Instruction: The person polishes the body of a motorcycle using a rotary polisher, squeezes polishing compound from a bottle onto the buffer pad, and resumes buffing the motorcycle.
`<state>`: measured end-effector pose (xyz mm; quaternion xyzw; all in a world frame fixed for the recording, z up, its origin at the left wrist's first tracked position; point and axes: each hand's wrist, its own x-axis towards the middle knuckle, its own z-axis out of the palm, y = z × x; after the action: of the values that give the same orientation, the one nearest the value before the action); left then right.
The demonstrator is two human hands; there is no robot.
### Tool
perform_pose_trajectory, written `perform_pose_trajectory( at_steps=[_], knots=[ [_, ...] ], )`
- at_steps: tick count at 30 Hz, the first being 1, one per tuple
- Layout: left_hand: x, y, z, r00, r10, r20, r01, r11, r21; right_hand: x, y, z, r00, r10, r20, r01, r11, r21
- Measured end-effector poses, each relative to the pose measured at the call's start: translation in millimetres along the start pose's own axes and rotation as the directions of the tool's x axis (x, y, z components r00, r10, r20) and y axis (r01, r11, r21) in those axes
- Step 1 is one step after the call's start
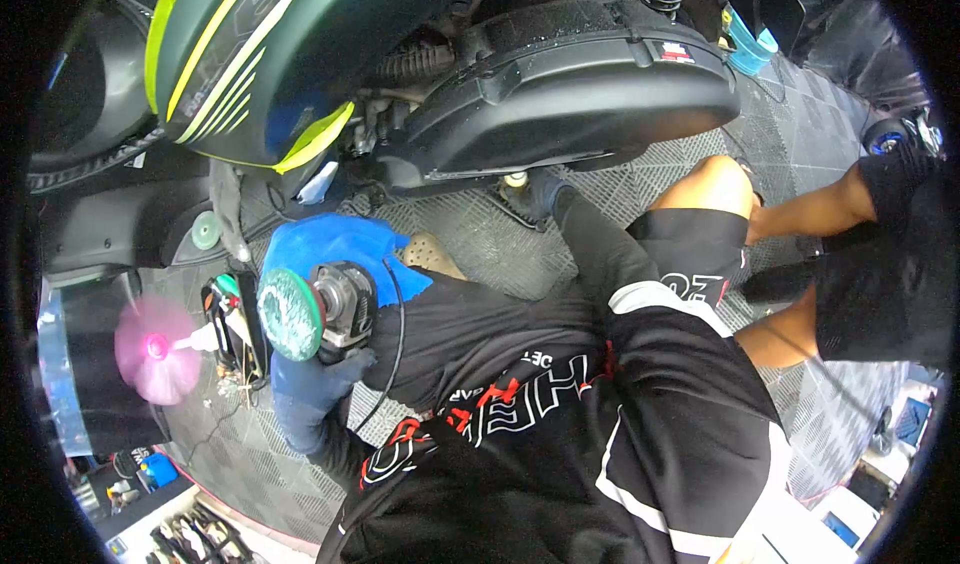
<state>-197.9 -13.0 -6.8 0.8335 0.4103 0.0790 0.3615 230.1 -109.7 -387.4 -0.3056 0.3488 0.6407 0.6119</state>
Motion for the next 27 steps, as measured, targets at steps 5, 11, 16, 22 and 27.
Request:
perform_pose_trajectory(
  at_steps=[5,11,16,22,27],
  knots=[
    [-10.1,-6.6,7.0,0.991,0.086,-0.105,-0.088,0.996,-0.012,42.6,-52.0,-69.2,0.706,-0.423,0.569,0.4,-0.425,-0.812],
    [-26.2,-82.4,18.8,0.976,0.128,-0.177,-0.161,0.969,-0.19,-93.2,32.4,60.1,0.97,-0.214,0.115,-0.197,-0.969,-0.148],
    [-67.2,-46.0,11.1,0.943,-0.023,-0.331,-0.206,0.742,-0.638,-288.1,132.5,182.3,0.937,0.152,0.315,0.267,-0.893,-0.363],
    [-96.3,57.6,3.7,0.968,0.063,-0.242,-0.25,0.315,-0.916,-315.2,213.2,240.8,0.053,0.221,0.974,0.991,-0.13,-0.025],
    [-38.2,94.0,5.0,0.969,0.224,0.107,-0.035,0.55,-0.835,-328.1,232.4,225.7,-0.029,-0.069,0.997,0.723,0.687,0.069]
  ],
)
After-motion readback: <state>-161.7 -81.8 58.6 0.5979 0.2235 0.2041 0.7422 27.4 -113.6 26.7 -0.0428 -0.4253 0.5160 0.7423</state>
